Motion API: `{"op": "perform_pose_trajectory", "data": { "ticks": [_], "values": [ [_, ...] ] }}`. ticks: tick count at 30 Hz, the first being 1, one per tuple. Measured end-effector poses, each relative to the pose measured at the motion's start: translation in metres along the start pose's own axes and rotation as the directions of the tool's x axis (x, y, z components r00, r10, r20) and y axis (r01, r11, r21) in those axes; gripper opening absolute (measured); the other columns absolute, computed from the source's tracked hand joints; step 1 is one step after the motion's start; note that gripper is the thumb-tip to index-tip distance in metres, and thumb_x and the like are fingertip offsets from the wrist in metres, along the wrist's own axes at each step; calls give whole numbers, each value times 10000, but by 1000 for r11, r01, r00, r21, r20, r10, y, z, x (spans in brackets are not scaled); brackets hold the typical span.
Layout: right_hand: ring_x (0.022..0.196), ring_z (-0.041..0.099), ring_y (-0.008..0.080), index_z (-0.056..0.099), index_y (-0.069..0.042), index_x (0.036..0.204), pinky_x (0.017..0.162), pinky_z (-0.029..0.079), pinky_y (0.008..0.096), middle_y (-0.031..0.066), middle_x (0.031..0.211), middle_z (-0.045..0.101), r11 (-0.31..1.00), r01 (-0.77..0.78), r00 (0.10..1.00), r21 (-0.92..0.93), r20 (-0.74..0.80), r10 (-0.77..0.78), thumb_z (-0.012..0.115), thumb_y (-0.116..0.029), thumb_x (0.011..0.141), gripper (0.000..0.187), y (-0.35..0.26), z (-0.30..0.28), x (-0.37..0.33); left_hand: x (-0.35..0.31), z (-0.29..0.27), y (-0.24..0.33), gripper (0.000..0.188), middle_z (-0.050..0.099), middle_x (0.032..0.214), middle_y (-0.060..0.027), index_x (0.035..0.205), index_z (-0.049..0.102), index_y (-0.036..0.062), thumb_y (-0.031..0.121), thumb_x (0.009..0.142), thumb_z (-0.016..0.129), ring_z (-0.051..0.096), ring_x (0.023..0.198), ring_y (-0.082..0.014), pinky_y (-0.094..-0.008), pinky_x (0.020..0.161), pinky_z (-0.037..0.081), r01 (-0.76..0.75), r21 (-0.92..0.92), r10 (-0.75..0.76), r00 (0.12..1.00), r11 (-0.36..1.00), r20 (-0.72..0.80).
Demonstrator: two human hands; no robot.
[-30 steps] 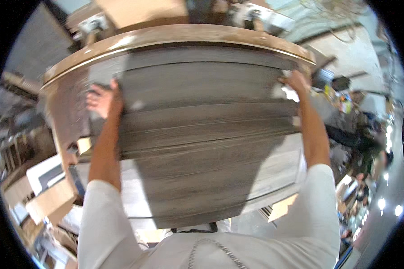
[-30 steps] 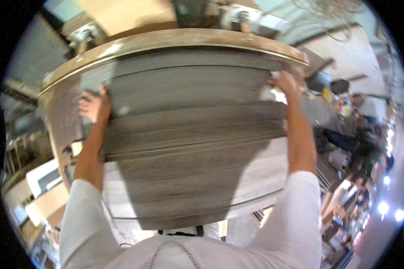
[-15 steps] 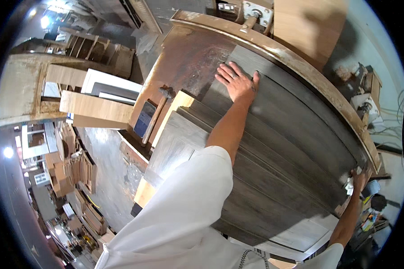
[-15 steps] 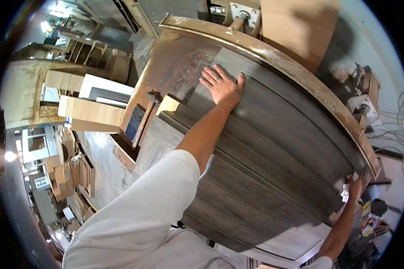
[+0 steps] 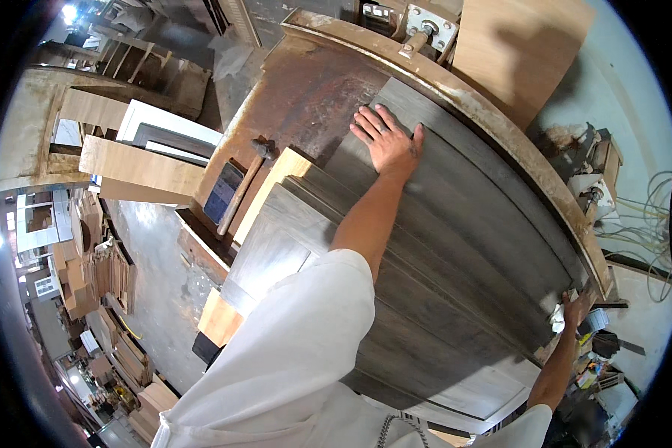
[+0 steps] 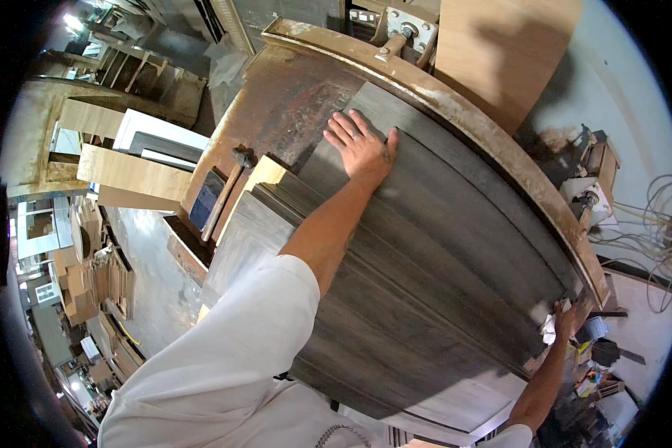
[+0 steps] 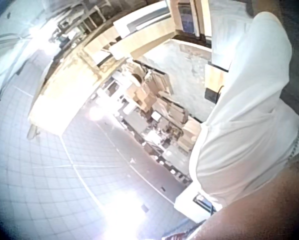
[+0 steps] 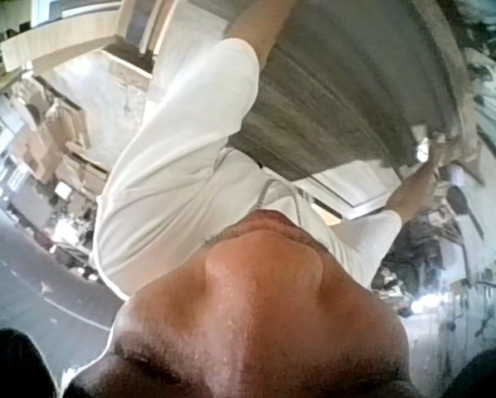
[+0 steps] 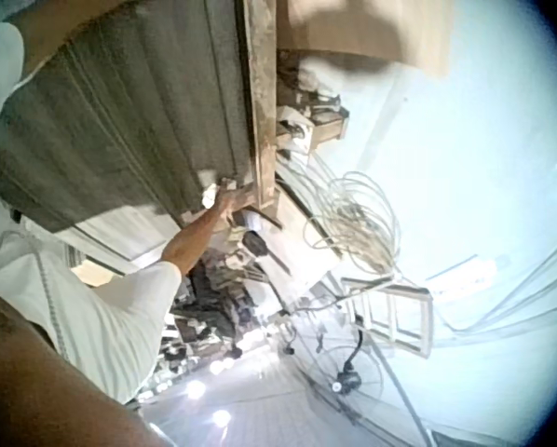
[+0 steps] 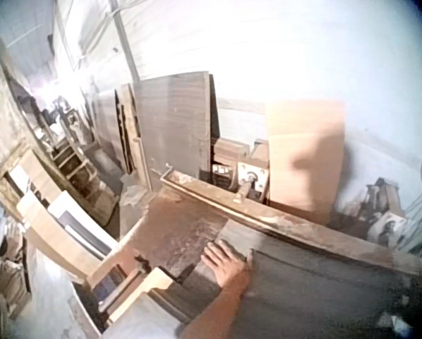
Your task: The person wipes several rectangular wooden panels using a white cloth, cleaning the surfaces and edges of each panel individually on a workbench.
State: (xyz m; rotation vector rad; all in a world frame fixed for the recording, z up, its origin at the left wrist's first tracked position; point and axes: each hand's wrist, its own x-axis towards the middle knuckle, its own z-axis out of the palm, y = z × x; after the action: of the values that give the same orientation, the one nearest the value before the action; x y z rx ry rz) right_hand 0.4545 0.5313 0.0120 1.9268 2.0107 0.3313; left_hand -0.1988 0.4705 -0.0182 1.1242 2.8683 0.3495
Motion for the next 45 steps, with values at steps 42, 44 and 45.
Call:
{"op": "perform_pose_trajectory", "data": {
  "ticks": [42,44,45],
  "values": [
    [1197,465,395,420,42,1305,978,381,451,281,1271,489,990,-112,965,84,248,88,665,-509,764,809,17,24,19,46,-82,-51,787,605,1177,-143,1106,631,16,607,601,759,578,1097,-309,-418,885,479,-428,253,78,620,868,781],
    [1192,471,395,420,41,1307,977,382,451,278,1269,493,984,-151,956,90,265,122,663,-505,767,805,19,23,21,47,-81,-52,731,610,1176,-131,1109,638,40,565,618,769,581,1095,-303,-418,883,480,-432,236,93,614,870,784],
    [1190,473,396,422,41,1305,976,382,451,278,1266,495,976,-188,947,109,284,151,665,-502,766,803,7,9,18,48,-77,-57,673,612,1175,-132,1107,640,43,529,655,752,583,1092,-307,-420,883,480,-470,228,117,598,853,793]
  ]
}}
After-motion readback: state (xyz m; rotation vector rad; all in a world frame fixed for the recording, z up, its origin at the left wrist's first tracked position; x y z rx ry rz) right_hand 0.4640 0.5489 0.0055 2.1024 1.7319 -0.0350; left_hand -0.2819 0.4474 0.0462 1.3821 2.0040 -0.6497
